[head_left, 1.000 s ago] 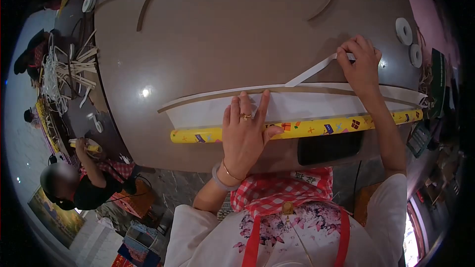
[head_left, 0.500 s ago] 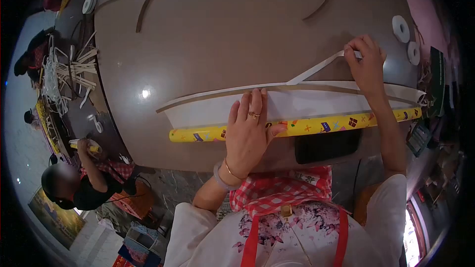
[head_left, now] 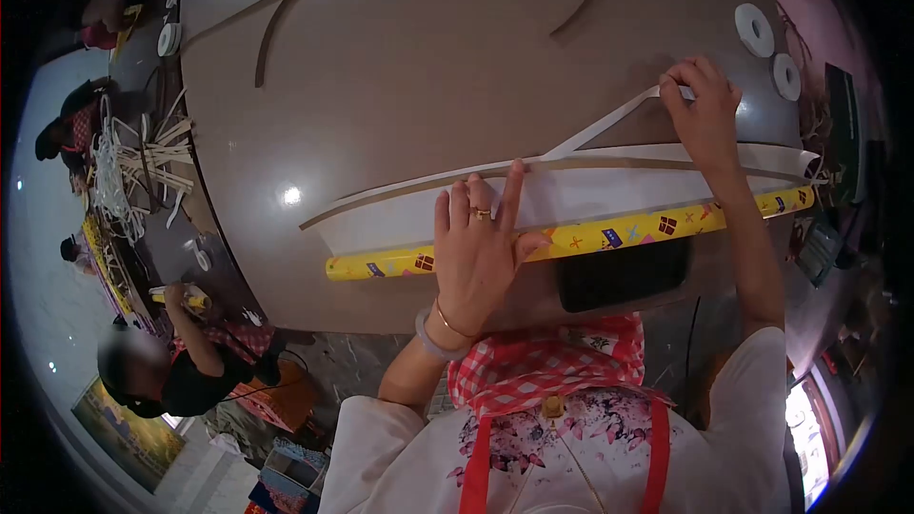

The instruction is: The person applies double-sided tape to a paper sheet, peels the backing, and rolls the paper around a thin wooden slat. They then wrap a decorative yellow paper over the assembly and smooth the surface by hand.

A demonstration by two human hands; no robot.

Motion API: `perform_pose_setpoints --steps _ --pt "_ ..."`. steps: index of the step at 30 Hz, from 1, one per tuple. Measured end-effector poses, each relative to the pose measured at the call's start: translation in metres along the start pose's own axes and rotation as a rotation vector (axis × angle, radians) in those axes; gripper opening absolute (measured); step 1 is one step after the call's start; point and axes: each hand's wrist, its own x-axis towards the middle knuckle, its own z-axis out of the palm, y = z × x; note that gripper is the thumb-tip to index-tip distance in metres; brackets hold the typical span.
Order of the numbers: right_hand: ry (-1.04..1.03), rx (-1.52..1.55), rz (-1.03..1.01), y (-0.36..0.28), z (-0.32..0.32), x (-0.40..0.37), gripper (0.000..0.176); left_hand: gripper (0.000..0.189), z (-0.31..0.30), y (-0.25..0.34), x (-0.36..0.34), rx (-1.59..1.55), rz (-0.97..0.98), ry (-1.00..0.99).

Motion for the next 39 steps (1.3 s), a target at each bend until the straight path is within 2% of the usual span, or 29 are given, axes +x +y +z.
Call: perform_pose_setpoints --steps 13,16,18,30,39 --pt "0.007 -0.004 0.004 0.011 -0.003 0.0 0.013 0.068 -0.008 0.002 0.004 -0.051 0.004 -0.028" --pt "0.019 0.013 0.014 0.009 -0.008 0.001 0.013 0.07 -0.007 0.008 0.007 -0.127 -0.021 -0.022" --pt "0.032 -0.002 0.013 0.01 -0.01 0.0 0.013 0.08 -0.003 0.009 0.01 -0.26 0.028 -0.022" --pt "0.042 -0.069 0.045 0.033 -0.03 -0.012 0.012 0.072 0.002 0.019 0.009 -0.091 0.06 -0.008" --pt "0.03 -0.101 0.1 0.061 -0.038 -0.015 0.013 0.074 0.001 0.022 0.011 -0.095 0.05 -0.021"
